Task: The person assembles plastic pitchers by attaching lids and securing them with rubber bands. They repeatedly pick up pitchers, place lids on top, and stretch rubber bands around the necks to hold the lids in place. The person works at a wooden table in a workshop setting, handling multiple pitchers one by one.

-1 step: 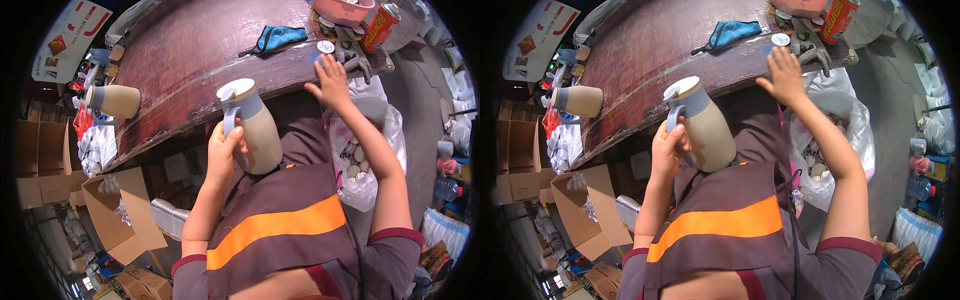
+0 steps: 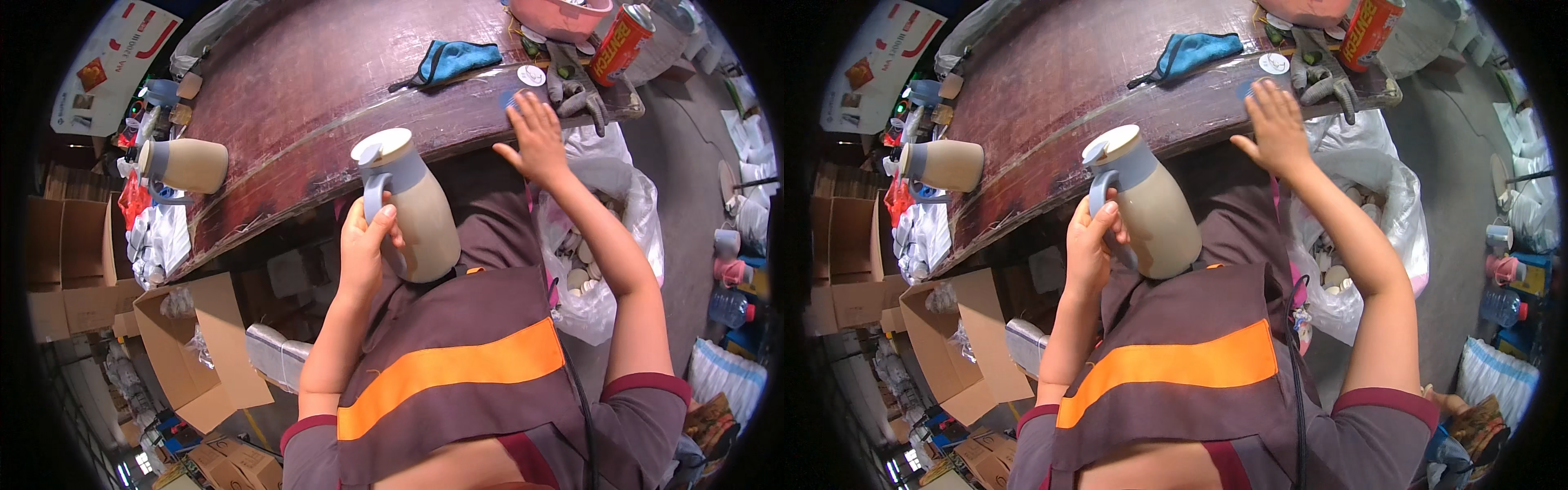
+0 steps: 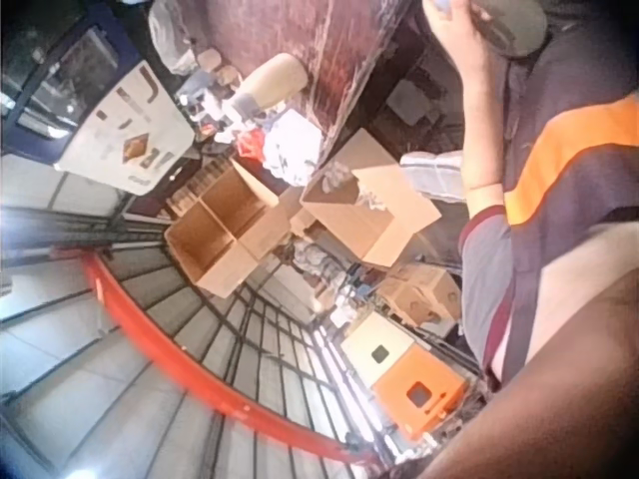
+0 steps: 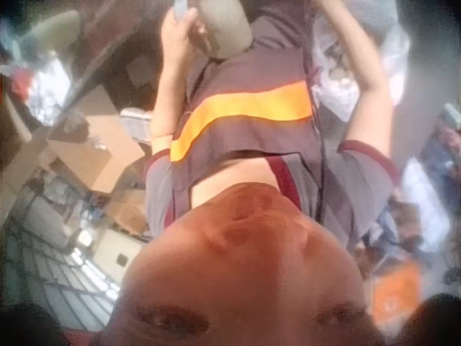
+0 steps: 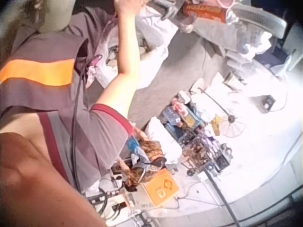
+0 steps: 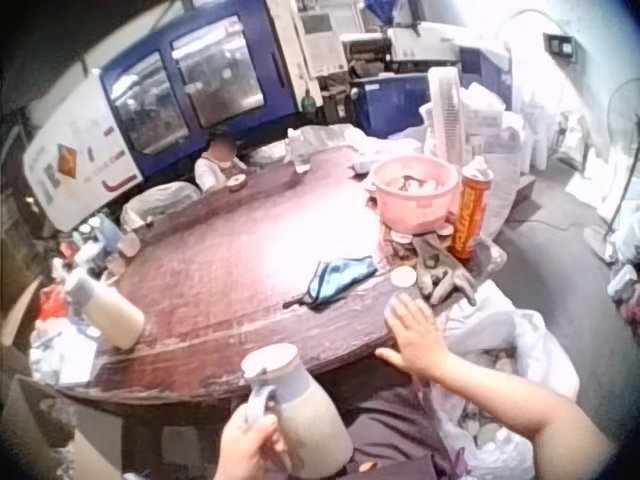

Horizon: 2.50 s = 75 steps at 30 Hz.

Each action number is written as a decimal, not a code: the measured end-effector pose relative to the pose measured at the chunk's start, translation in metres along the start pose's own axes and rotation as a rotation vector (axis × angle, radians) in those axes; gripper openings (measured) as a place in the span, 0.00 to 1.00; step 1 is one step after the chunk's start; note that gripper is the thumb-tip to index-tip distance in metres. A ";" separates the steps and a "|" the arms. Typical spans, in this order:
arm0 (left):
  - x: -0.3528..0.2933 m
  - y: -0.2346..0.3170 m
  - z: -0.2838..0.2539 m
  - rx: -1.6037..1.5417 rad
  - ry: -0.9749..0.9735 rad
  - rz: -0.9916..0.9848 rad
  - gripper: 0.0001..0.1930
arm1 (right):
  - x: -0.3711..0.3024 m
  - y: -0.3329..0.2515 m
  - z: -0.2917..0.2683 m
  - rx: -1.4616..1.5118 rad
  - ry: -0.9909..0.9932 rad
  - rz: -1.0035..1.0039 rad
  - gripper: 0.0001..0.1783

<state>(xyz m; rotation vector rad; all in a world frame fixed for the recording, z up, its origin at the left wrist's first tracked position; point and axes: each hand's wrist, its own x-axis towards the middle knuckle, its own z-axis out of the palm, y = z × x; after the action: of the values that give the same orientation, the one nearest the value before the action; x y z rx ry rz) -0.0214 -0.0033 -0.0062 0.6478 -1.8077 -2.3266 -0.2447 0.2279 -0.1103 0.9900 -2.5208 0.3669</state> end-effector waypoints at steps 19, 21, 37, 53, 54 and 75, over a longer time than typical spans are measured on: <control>-0.001 -0.030 -0.018 0.266 -0.004 0.037 0.11 | -0.001 -0.161 -0.062 1.405 -0.456 0.347 0.11; -0.003 -0.037 -0.019 0.191 0.057 0.081 0.10 | -0.004 -0.163 -0.056 1.496 -0.501 0.329 0.12; -0.024 -0.015 0.001 0.092 0.380 0.549 0.07 | 0.003 -0.152 -0.098 1.904 -0.550 0.244 0.13; -0.042 -0.007 -0.007 -0.303 -0.016 0.212 0.09 | -0.007 -0.175 -0.097 1.073 -0.099 0.029 0.11; -0.040 -0.006 -0.010 -0.352 0.052 0.172 0.08 | -0.005 -0.171 -0.092 1.127 -0.040 0.136 0.11; -0.033 -0.029 0.011 -0.539 -0.113 0.045 0.17 | 0.032 -0.139 -0.072 0.786 0.427 -0.003 0.11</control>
<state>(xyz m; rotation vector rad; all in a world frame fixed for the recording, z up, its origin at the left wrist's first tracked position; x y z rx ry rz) 0.0087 0.0257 -0.0233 0.3941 -1.1197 -2.6891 -0.1500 0.1374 -0.0186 1.0186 -1.9812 1.4678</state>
